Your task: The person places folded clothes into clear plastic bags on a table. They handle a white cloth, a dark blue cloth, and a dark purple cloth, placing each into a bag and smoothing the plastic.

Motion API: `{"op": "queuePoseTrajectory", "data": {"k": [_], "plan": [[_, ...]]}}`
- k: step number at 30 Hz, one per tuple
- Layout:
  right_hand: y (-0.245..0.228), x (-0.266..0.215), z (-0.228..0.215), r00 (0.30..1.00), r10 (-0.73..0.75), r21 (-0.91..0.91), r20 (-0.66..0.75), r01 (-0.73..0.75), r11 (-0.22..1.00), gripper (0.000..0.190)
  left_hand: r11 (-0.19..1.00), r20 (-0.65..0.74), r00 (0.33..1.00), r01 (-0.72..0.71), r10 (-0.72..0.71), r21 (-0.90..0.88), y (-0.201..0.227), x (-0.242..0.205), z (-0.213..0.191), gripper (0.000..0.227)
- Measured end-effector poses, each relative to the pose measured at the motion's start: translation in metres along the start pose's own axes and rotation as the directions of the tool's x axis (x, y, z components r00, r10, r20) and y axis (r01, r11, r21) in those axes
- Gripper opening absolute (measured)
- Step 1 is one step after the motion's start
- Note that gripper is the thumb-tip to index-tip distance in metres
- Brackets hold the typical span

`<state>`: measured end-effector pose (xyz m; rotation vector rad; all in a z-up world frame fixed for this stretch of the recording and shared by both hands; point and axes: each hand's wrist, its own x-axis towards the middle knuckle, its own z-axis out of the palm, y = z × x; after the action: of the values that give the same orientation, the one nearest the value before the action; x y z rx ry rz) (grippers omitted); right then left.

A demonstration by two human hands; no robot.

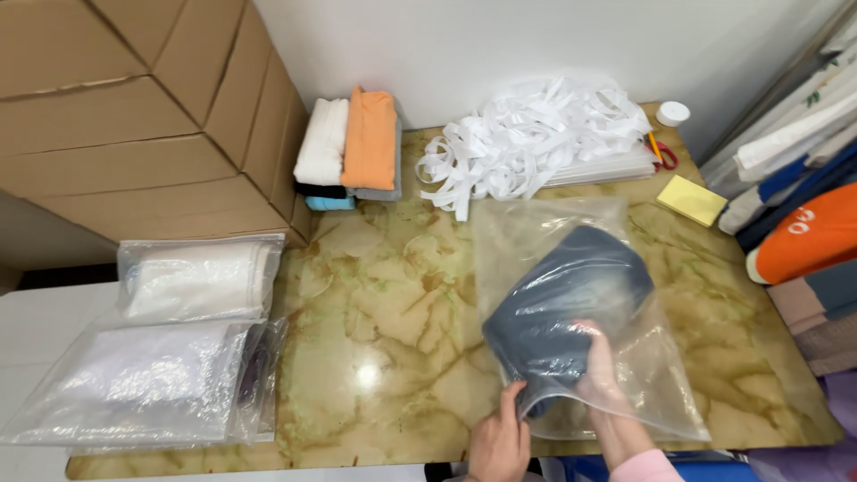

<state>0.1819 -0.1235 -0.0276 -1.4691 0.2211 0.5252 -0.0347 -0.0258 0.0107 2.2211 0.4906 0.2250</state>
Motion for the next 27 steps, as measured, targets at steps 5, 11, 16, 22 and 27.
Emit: {"op": "queuePoseTrajectory", "data": {"k": [5,11,16,22,27], "plan": [[-0.045,0.016,0.044,0.971,0.232,0.563,-0.063,-0.157,0.811,0.010,0.965,0.110,0.961,-0.260,0.255,0.036,0.026,0.025,-0.060,0.051],[-0.001,0.154,0.032,0.952,0.243,0.672,-0.186,-0.057,0.739,0.012,0.958,0.123,0.952,-0.285,0.279,0.034,0.052,0.037,-0.052,0.041],[-0.036,0.158,0.067,0.939,-0.021,0.324,-0.343,0.139,0.936,0.020,0.965,0.084,0.961,-0.262,0.263,-0.029,0.072,0.043,-0.056,0.031],[-0.089,0.118,0.133,0.892,0.346,0.684,-0.290,-0.059,0.727,0.020,0.997,0.120,0.990,-0.077,0.077,-0.012,0.057,0.037,-0.018,0.031],[-0.117,0.090,0.171,0.884,0.389,0.777,-0.260,-0.048,0.628,0.015,0.986,-0.327,0.940,0.134,-0.094,0.101,0.048,0.021,0.034,0.025]]}}
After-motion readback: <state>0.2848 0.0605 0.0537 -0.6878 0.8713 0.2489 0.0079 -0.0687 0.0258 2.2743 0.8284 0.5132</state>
